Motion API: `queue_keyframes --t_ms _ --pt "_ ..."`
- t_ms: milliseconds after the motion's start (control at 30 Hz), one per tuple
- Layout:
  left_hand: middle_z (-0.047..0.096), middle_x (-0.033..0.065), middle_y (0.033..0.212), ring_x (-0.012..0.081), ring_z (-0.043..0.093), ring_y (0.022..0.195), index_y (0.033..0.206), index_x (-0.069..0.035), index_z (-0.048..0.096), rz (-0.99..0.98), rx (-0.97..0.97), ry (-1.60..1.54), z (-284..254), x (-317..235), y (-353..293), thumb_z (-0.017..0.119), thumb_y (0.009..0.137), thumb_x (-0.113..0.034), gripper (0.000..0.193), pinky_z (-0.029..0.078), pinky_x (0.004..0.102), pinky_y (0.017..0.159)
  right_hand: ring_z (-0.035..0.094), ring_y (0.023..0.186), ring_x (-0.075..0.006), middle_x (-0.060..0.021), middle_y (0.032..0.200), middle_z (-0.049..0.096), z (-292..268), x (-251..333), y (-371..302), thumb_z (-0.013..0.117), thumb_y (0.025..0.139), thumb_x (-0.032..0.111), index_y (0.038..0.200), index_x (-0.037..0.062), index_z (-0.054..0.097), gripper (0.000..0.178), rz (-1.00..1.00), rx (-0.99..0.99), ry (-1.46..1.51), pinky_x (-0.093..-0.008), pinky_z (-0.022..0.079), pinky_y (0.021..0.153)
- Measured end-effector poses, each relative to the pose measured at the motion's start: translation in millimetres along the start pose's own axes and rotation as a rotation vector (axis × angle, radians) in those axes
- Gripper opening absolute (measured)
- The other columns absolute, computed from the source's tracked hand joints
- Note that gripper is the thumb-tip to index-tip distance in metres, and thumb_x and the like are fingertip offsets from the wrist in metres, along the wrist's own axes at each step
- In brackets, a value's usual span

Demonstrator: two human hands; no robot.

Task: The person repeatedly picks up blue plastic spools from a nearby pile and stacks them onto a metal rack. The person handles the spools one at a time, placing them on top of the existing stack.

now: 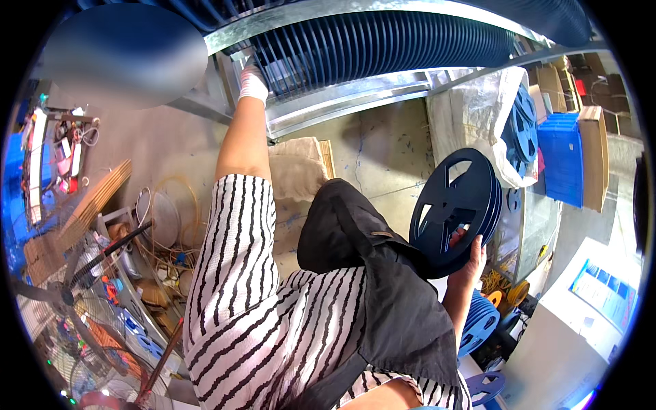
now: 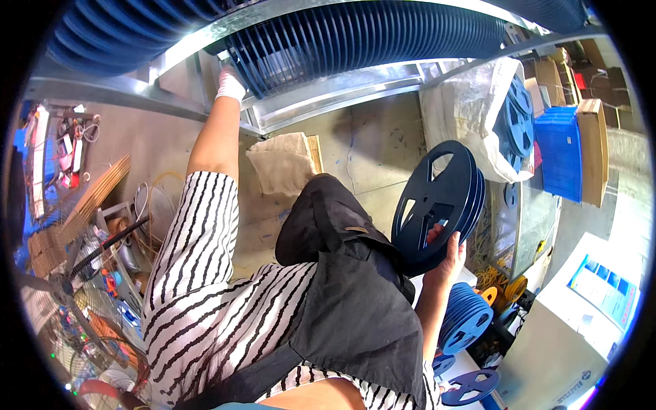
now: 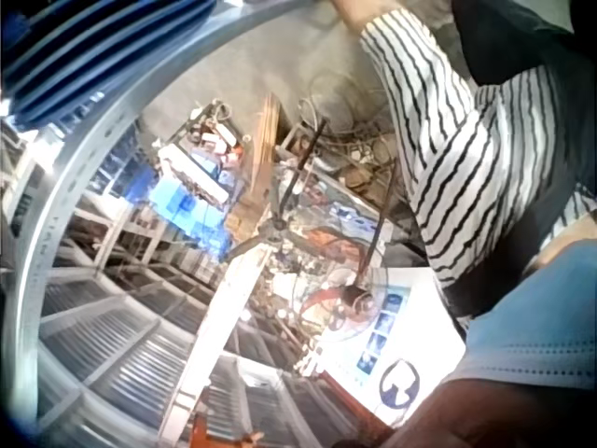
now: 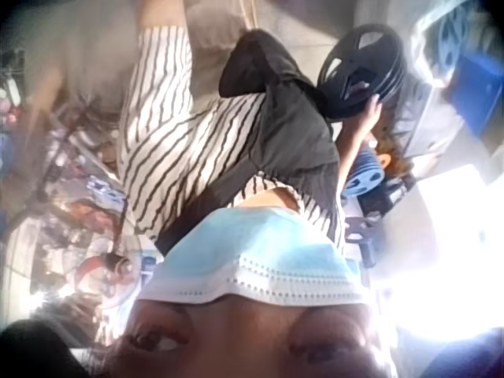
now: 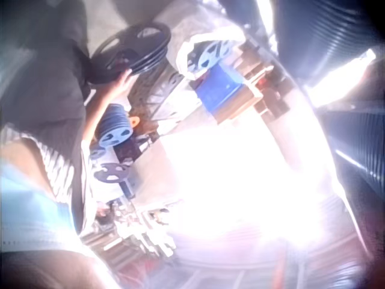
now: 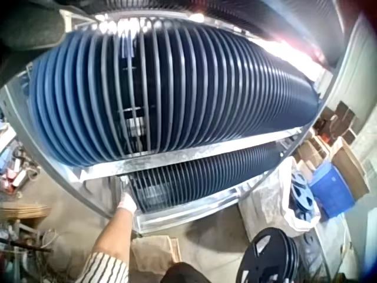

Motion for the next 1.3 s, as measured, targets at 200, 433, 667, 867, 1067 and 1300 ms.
queue_keyframes --t_ms 200,433,667,867,1067,1300 --pt "0.055 0.0075 0.130 0.0213 0.050 0.120 0.126 -0.008 0.054 -0.026 -0.138 -0.116 3.5 -24.2 -19.3 0.032 0.098 -0.027 0.040 0.038 0.0353 0.102 0.065 0.077 -0.0212 -0.0158 0.090 0.067 -10.7 7.1 -9.4 0.057 0.093 0.028 0.107 -0.0006 0.056 0.032 -0.050 0.011 0.139 -0.0317 0.055 0.071" --pt "0.057 0.0065 0.109 0.0191 0.052 0.103 0.114 -0.006 0.057 0.017 -0.434 -0.086 41.8 -13.4 -143.9 0.047 0.091 -0.027 0.032 0.039 0.0349 0.092 0.058 0.080 -0.0192 -0.0095 0.095 0.062 -33.7 18.7 1.1 0.056 0.092 0.040 0.118 0.0015 0.052 0.047 0.004 0.026 0.611 -0.0329 0.049 0.076" --pt "0.052 0.0106 0.129 0.0226 0.048 0.119 0.133 -0.003 0.047 -0.145 -0.174 -0.073 115.2 22.2 -262.3 0.059 0.088 -0.026 0.052 0.034 0.0345 0.104 0.056 0.078 -0.0140 -0.0026 0.093 0.061 -12.0 9.3 6.0 0.056 0.092 0.034 0.123 0.0030 0.052 0.044 0.112 0.369 1.146 -0.0313 0.047 0.075" --pt "0.048 0.0141 0.134 0.0232 0.042 0.127 0.135 -0.003 0.045 -0.097 -0.094 -0.011 172.8 -21.2 -294.3 0.055 0.091 -0.021 0.049 0.027 0.0384 0.109 0.057 0.080 -0.0143 -0.0040 0.097 0.063 -2.2 1.9 2.7 0.056 0.092 0.036 0.123 0.0037 0.051 0.045 0.193 0.489 1.325 -0.0315 0.047 0.076" --pt "0.050 0.0142 0.133 0.0233 0.047 0.122 0.132 0.002 0.046 0.169 0.071 0.157 213.0 -75.2 -306.6 0.045 0.096 -0.017 0.041 0.033 0.0342 0.106 0.058 0.079 -0.0142 -0.0040 0.096 0.063 -8.0 -4.9 2.6 0.056 0.092 0.038 0.122 0.0032 0.052 0.046 0.229 0.463 1.363 -0.0319 0.048 0.075" --pt "0.051 0.0153 0.131 0.0230 0.048 0.120 0.133 0.001 0.046 0.410 0.232 0.433 274.2 -118.0 -344.1 0.047 0.094 -0.010 0.041 0.035 0.0346 0.103 0.058 0.080 -0.0157 -0.0056 0.095 0.063 -24.3 -11.4 -2.2 0.055 0.092 0.041 0.122 0.0034 0.052 0.048 0.207 0.401 1.364 -0.0327 0.048 0.076"
Point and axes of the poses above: each hand's wrist, its own y-axis towards the middle knuckle, its own z-axis out of the palm, x = y × z, the point moved 7 cm from there along y, towards the middle knuckle
